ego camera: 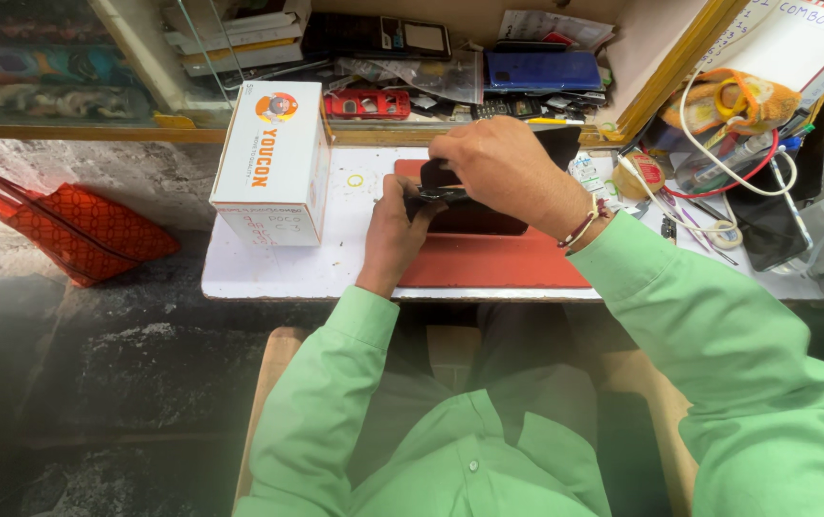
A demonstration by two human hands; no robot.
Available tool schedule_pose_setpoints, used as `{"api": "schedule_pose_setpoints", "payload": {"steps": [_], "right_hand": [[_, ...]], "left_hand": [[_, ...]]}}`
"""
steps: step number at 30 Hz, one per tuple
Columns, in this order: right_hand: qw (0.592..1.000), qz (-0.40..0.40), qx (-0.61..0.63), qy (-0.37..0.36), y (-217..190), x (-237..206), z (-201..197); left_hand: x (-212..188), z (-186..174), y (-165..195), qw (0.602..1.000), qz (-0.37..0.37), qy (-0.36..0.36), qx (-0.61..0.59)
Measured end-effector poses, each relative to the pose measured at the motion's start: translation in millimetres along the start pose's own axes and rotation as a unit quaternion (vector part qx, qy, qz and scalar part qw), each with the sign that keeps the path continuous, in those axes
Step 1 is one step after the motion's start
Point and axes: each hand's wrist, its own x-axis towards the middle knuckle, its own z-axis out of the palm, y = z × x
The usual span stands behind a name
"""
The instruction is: The person removes a screen protector from a smartphone, cleans the device with a cloth, and uses a heat gun to warm the screen. The person then disassembles the phone, removes the motherboard, and places it on the workbench.
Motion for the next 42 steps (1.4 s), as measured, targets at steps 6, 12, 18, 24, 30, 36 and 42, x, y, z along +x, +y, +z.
{"api": "schedule_pose_setpoints", "payload": {"steps": [6, 12, 18, 24, 30, 36, 42], "right_hand": [[0.999, 0.006, 0.017, -0.034, 0.9, 1.1, 5.6], [0.982, 0.052, 0.024, -0.18, 9.3, 24.0, 14.4], [0.977, 0.029, 0.028, -0.211, 14.4, 32.2, 23.5], [0.975, 0.045, 0.064, -0.208, 14.5, 32.1, 29.1], [0.976, 0.031, 0.085, -0.196, 17.9, 34.1, 43.4], [0.969, 0.016, 0.092, -0.227, 11.0, 40.2, 43.2], [0.965, 0.044, 0.031, -0.255, 12.6, 41.9, 15.0]], "left_hand": [[0.0, -0.8, 1.0, 1.0, 0.024, 0.007, 0.014], [-1.6, -1.6, 2.0, 1.0, 0.006, 0.003, 0.022], [-1.8, 0.6, 0.5, 1.0, -0.008, 0.009, -0.01], [-2.1, -0.5, 3.5, 0.996, 0.037, -0.001, -0.078], [-1.1, -1.7, 5.5, 0.997, 0.049, -0.007, -0.065], [0.3, -3.7, 5.6, 0.999, 0.039, 0.004, -0.027], [2.6, -5.9, 13.3, 0.998, 0.012, -0.019, -0.058]]}}
